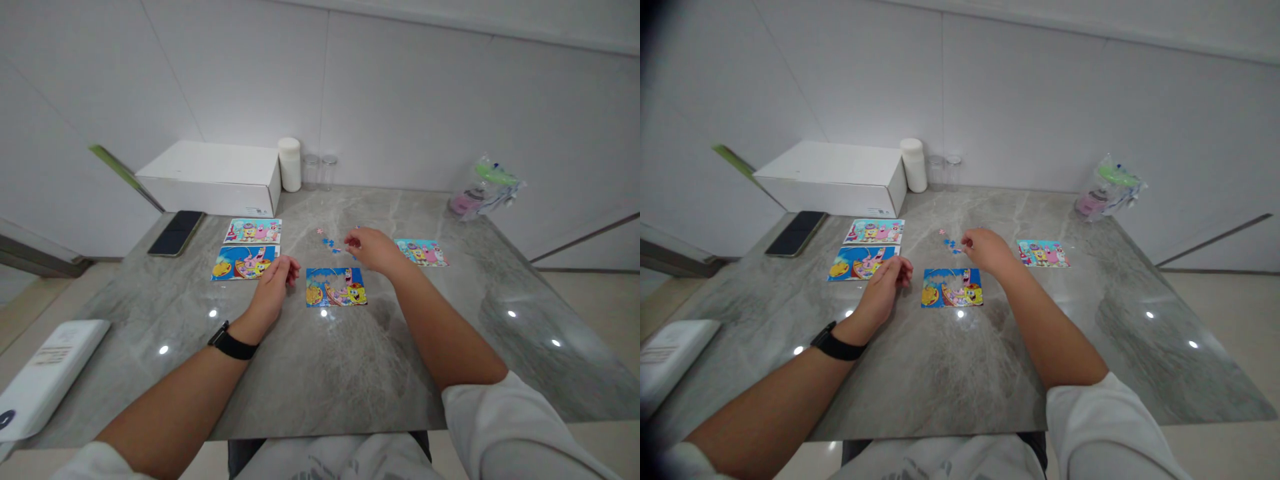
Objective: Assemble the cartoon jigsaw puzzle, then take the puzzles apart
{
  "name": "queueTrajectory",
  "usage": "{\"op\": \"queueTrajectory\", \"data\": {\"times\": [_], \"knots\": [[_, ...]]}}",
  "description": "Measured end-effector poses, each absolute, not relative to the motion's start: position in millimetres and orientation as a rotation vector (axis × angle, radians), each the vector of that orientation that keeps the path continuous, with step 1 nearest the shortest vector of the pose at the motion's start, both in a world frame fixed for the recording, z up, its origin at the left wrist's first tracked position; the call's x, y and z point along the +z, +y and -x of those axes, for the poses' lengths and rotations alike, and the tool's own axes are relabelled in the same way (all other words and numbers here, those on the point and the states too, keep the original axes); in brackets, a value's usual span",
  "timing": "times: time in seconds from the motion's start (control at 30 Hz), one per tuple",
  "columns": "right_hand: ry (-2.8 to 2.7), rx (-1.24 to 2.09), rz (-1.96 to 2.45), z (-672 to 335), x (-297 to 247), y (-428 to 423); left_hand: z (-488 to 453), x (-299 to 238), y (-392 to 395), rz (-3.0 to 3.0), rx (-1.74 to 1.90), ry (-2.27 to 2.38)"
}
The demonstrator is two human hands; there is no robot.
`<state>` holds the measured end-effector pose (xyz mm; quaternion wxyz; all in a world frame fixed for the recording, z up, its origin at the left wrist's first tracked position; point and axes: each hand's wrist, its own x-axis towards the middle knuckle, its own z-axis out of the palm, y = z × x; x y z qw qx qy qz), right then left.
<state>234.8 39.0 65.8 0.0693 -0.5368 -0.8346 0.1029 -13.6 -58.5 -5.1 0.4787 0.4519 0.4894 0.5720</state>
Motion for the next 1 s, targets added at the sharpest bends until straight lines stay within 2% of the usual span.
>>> {"op": "queueTrajectory", "data": {"times": [0.27,0.6,0.87,0.93,1.0], "knots": [[-2.589,0.231,1.651,-198.4,29.4,74.3,13.2,-4.2,-56.3,-1.088,1.393,1.217],[-2.688,0.176,1.596,-184.9,14.0,96.7,11.7,-4.2,-55.1,-1.082,1.368,1.22],[-2.567,0.327,1.506,-192.4,7.0,93.1,10.7,-4.5,-55.9,-1.064,1.348,1.206],[-2.456,0.471,1.454,-193.6,9.1,90.2,11.4,-4.0,-56.0,-1.071,1.346,1.21],[-2.297,0.762,1.364,-194.0,14.5,85.4,12.0,-3.6,-55.8,-1.084,1.339,1.222]]}}
